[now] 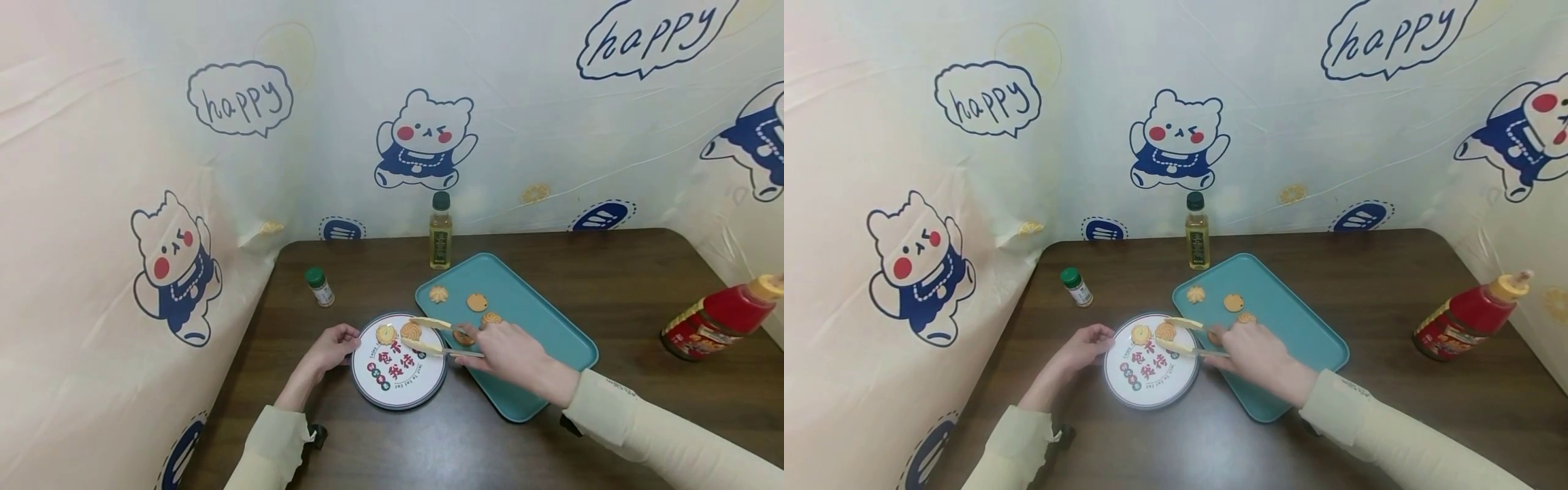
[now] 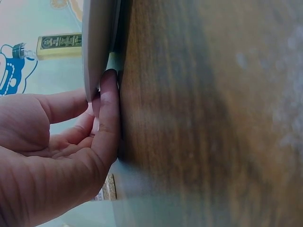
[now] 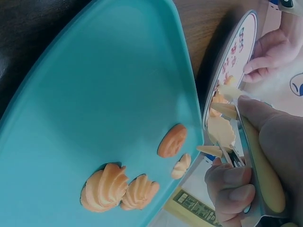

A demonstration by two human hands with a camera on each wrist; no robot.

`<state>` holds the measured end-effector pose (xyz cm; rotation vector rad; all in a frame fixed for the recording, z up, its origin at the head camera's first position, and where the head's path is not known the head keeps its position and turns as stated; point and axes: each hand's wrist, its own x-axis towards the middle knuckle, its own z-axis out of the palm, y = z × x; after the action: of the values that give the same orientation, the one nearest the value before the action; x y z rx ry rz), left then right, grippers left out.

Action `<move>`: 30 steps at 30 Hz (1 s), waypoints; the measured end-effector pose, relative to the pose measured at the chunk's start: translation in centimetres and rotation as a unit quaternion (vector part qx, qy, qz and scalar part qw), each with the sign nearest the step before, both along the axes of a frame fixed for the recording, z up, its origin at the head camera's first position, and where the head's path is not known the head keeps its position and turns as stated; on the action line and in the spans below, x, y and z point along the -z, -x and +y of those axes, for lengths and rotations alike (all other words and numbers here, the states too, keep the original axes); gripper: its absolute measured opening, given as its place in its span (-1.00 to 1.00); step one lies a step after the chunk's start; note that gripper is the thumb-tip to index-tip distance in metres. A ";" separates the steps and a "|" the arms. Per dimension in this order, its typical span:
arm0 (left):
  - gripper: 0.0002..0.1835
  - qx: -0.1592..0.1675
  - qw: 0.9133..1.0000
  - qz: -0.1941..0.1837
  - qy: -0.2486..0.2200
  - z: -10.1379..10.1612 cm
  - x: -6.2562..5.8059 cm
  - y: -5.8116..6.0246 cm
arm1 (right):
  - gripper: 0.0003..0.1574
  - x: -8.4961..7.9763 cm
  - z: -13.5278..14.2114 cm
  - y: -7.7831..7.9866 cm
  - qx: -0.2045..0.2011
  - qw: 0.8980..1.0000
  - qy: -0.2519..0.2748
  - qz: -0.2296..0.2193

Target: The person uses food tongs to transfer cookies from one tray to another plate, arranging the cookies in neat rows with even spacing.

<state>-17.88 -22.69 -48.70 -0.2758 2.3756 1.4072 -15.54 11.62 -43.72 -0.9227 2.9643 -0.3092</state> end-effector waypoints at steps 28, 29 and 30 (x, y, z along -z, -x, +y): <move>-0.79 0.006 1.000 0.009 -0.007 -0.1 0.2 0.0 | -0.12 -0.2 1.0 0.1 0.014 0.999 0.027 0.029; -0.78 0.006 1.000 0.008 -0.006 -0.1 0.2 0.0 | -0.12 -0.4 1.1 0.2 0.019 0.999 0.033 0.026; -0.78 0.006 1.000 0.007 -0.006 -0.1 0.2 0.0 | -0.13 -0.6 1.3 0.3 0.023 0.999 0.040 0.022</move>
<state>-17.85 -22.78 -48.87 -0.2494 2.3762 1.4229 -15.82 12.90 -43.08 -0.8814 3.0379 -0.4165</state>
